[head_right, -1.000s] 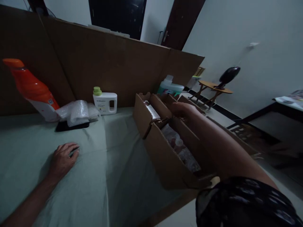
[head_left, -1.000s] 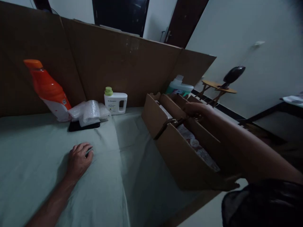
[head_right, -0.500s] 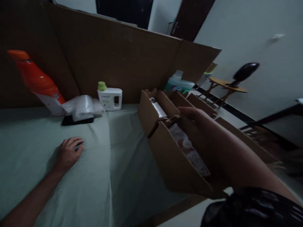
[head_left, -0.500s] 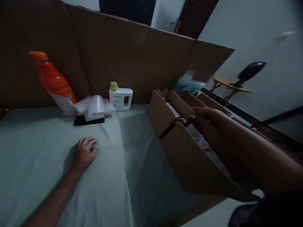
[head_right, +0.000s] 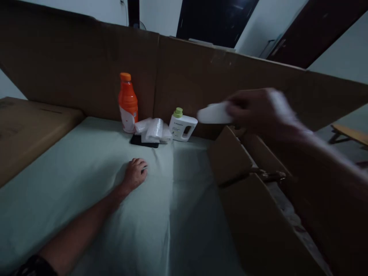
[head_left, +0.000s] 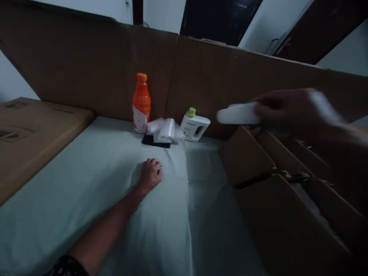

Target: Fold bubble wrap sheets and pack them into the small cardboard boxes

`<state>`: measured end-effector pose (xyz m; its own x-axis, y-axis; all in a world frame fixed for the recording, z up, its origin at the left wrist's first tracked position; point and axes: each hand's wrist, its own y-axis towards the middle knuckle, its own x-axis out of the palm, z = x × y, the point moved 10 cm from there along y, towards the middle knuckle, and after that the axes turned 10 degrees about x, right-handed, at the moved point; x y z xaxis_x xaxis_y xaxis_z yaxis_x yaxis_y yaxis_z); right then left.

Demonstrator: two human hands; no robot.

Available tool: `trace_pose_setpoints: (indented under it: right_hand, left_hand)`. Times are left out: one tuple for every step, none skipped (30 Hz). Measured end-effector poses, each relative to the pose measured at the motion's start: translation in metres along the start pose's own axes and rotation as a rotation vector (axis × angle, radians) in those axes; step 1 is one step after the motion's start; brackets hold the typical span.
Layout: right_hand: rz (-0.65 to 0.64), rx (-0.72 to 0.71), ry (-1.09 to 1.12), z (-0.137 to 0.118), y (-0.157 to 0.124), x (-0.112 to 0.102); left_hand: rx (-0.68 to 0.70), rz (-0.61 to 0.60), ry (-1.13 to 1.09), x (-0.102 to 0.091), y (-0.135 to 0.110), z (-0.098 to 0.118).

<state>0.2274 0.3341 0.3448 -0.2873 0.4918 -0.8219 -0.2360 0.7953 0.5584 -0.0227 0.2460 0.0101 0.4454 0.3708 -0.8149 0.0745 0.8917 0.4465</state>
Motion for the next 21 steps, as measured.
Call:
trace_pose_setpoints:
  right_hand:
    - [-0.052,-0.003,-0.020,-0.030,0.008,0.021]
    - [-0.094,-0.045,-0.015,-0.064,0.014,0.045]
    - [-0.105,-0.076,-0.032,-0.098,0.020,0.070]
    - [-0.117,-0.092,-0.076,-0.127,0.024,0.098]
    - [-0.133,-0.112,-0.105,-0.154,0.027,0.128]
    - [-0.166,-0.134,-0.129,-0.178,0.029,0.158]
    - [-0.216,-0.157,-0.148,-0.197,0.029,0.190]
    - [-0.275,-0.184,-0.160,-0.213,0.027,0.219]
    - [-0.335,-0.209,-0.166,-0.225,0.025,0.245]
    - [-0.391,-0.231,-0.168,-0.233,0.022,0.267]
    - [-0.435,-0.250,-0.167,-0.239,0.020,0.283]
    - [-0.465,-0.261,-0.164,-0.241,0.019,0.293]
    - [-0.483,-0.267,-0.162,-0.241,0.019,0.297]
    - [-0.488,-0.266,-0.161,-0.238,0.020,0.295]
    - [-0.481,-0.258,-0.163,-0.232,0.022,0.286]
    - [-0.468,-0.247,-0.167,-0.223,0.022,0.273]
    - [-0.451,-0.236,-0.170,-0.211,0.021,0.254]
    - [-0.439,-0.230,-0.172,-0.198,0.017,0.233]
    - [-0.432,-0.228,-0.170,-0.183,0.009,0.208]
    - [-0.432,-0.229,-0.163,-0.166,-0.001,0.182]
    - [-0.436,-0.228,-0.151,-0.149,-0.015,0.155]
  left_hand:
    - [-0.002,-0.001,-0.006,0.000,0.001,0.000]
    - [-0.004,-0.002,-0.012,0.000,0.001,0.000]
    - [-0.005,-0.003,-0.018,0.000,0.002,0.000]
    - [-0.005,-0.004,-0.023,0.000,0.002,0.000]
    - [-0.005,-0.005,-0.026,0.000,0.002,0.000]
    - [-0.005,-0.005,-0.029,0.000,0.003,-0.001]
    - [-0.005,-0.006,-0.030,0.001,0.003,-0.001]
    - [-0.004,-0.007,-0.031,0.001,0.002,-0.001]
    - [-0.004,-0.007,-0.032,0.002,0.002,-0.002]
    - [-0.005,-0.006,-0.032,0.002,0.001,-0.002]
    - [-0.007,-0.005,-0.031,0.003,0.001,-0.003]
    - [-0.009,-0.002,-0.031,0.004,0.001,-0.003]
    - [-0.012,0.003,-0.031,0.004,0.001,-0.004]
    - [-0.013,0.008,-0.031,0.005,0.002,-0.005]
    - [-0.013,0.014,-0.033,0.005,0.002,-0.005]
    - [-0.011,0.021,-0.035,0.004,0.003,-0.005]
    - [-0.007,0.029,-0.039,0.003,0.003,-0.005]
    - [-0.001,0.038,-0.044,0.001,0.002,-0.004]
    - [0.008,0.048,-0.051,-0.002,0.001,-0.002]
    - [0.023,0.056,-0.061,-0.005,-0.001,0.000]
    - [0.041,0.064,-0.073,-0.008,-0.003,0.002]
